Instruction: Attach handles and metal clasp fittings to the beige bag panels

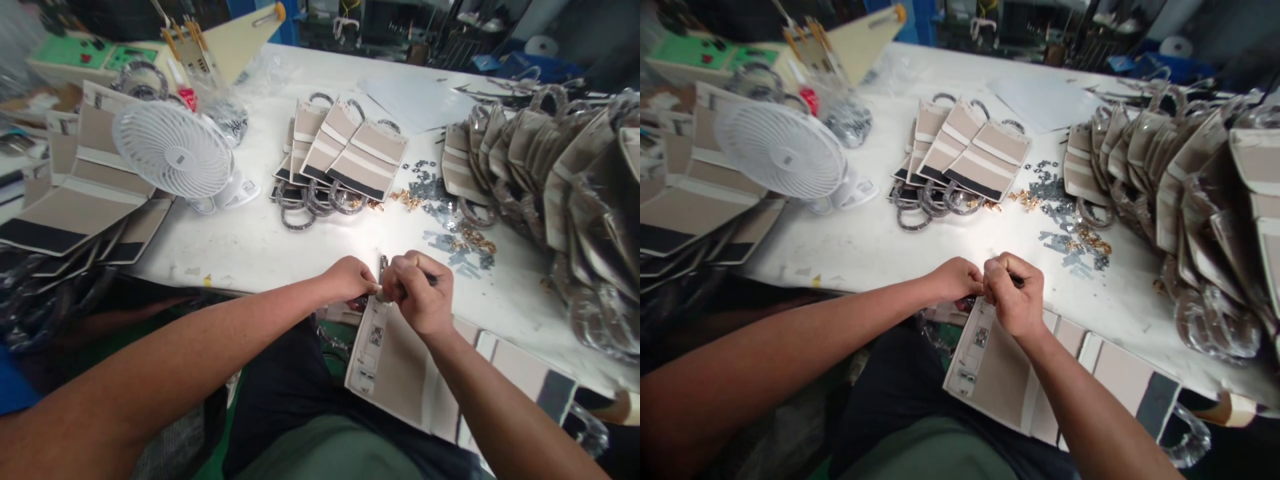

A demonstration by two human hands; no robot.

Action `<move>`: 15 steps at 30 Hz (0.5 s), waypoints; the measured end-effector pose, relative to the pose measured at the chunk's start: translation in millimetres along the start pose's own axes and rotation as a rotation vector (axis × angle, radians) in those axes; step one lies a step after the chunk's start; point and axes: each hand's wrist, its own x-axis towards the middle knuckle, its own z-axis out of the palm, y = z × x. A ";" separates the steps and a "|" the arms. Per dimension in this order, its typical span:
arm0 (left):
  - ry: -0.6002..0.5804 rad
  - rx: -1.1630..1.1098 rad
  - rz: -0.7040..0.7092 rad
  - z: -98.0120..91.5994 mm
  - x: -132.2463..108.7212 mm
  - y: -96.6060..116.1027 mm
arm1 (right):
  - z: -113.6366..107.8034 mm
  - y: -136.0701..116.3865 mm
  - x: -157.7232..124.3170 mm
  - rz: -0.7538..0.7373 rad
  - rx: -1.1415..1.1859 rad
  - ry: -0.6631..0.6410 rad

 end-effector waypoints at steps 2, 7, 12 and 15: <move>-0.002 -0.008 -0.012 0.2 0.6 -0.6 | -2.3 -0.5 -1.0 -0.024 0.037 -0.005; 0.028 -0.015 -0.024 2.0 3.0 -3.4 | -10.0 2.9 -7.1 -0.086 0.191 0.033; 0.043 -0.044 -0.058 4.5 -6.5 -0.1 | -18.1 2.6 -21.8 0.019 -0.106 0.015; 0.070 0.004 -0.047 3.0 -15.2 -1.3 | -28.9 -11.6 -26.3 0.167 -0.401 -0.036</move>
